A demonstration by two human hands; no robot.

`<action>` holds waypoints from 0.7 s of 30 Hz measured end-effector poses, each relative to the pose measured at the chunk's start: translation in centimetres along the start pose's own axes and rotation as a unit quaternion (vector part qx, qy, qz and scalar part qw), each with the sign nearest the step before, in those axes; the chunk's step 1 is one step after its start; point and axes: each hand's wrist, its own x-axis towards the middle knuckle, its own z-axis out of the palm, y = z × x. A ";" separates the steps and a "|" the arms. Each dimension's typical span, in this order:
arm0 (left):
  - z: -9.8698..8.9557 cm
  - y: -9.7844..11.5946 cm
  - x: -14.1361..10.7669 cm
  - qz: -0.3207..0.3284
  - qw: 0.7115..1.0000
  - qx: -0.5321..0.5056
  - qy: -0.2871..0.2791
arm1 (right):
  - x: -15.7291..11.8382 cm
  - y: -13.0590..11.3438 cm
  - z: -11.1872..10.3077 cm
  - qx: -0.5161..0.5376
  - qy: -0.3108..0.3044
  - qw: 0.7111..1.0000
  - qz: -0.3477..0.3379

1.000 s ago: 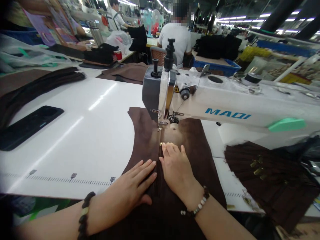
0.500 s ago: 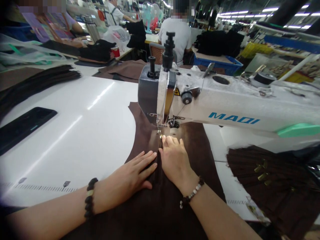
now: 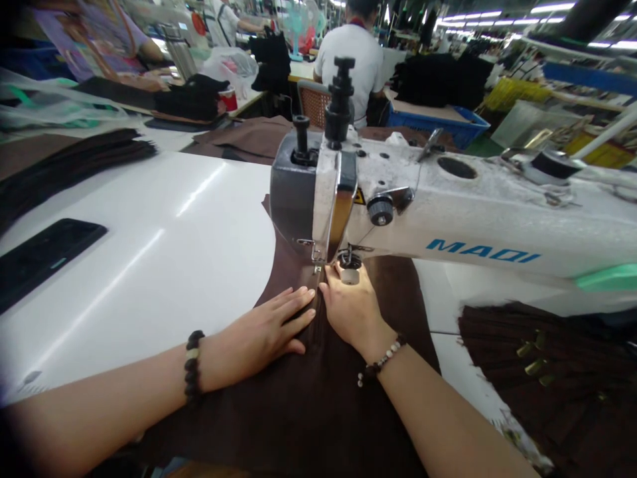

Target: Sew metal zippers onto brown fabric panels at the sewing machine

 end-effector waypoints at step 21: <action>-0.5 2.9 -3.0 -0.009 0.999 -0.033 -0.015 | -5.5 -0.3 -0.9 0.039 -0.074 0.996 -0.032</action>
